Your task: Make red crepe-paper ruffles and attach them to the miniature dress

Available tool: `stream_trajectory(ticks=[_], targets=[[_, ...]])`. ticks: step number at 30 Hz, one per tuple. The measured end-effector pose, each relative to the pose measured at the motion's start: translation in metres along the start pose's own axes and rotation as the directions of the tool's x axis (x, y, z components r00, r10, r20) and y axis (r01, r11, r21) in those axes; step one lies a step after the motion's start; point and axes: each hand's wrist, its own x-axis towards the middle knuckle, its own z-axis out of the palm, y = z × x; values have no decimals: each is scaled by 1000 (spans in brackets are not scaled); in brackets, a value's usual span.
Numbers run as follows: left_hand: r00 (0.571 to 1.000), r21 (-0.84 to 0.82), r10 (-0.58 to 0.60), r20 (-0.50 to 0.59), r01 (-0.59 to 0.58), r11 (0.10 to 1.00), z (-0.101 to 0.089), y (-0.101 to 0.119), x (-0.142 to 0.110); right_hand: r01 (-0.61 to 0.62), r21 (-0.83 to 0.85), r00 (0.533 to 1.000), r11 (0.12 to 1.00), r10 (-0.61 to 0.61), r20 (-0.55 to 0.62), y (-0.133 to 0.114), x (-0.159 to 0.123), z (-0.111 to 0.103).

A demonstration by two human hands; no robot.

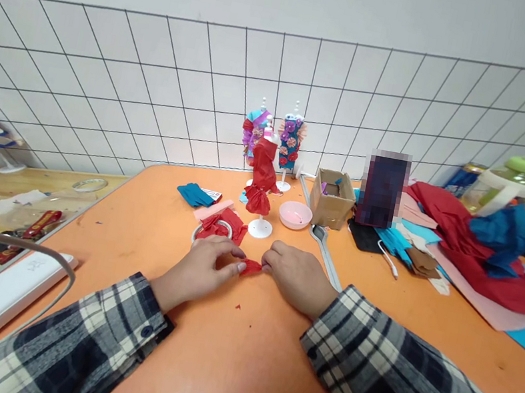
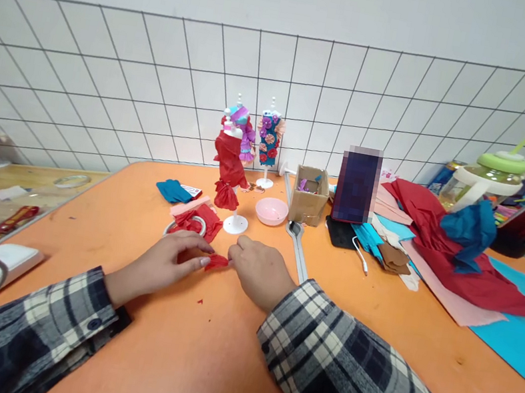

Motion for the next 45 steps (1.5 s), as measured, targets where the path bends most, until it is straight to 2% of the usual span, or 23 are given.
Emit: stream_trajectory(ticks=[5,10,14,18,21,23,24,26,28,30,35,42,45], targets=[[995,-143,-93,27,96,985,7,-14,4,66,-18,998,998,-66,-1,1,0,-1],[995,-96,-103,-10,101,990,11,-21,6,57,-9,998,998,-57,-24,2,0,0],[993,-89,-83,-81,76,993,7,-14,5,56,7,998,998,-56,-25,1,-1,0],[959,-148,-70,-275,29,989,-3,1,-3,-62,135,995,989,71,-64,0,0,2],[962,-195,4,-272,-59,979,-8,12,-12,-168,293,975,941,203,-92,1,1,2],[934,-105,126,-334,-170,980,-7,18,-17,-176,285,969,942,217,-119,1,0,1],[912,-2,208,-353,-223,975,-6,21,-18,-164,245,970,956,202,-136,0,0,0],[886,245,335,-321,-264,933,-3,26,-18,-118,141,978,983,139,-155,-3,-3,-2],[906,422,350,-239,-228,877,2,30,-18,-62,62,985,996,71,-157,-9,-6,-3],[932,503,314,-183,-185,844,6,32,-18,-15,29,989,999,19,-150,-15,-8,-3],[937,565,309,-162,-168,808,8,34,-18,-4,96,990,995,17,-140,-20,-9,3],[907,576,404,-117,-270,771,-1,29,-15,-17,299,980,954,76,-186,-16,-5,7],[894,560,429,-131,-290,776,-5,27,-15,1,367,973,930,84,-215,-14,-4,6]])
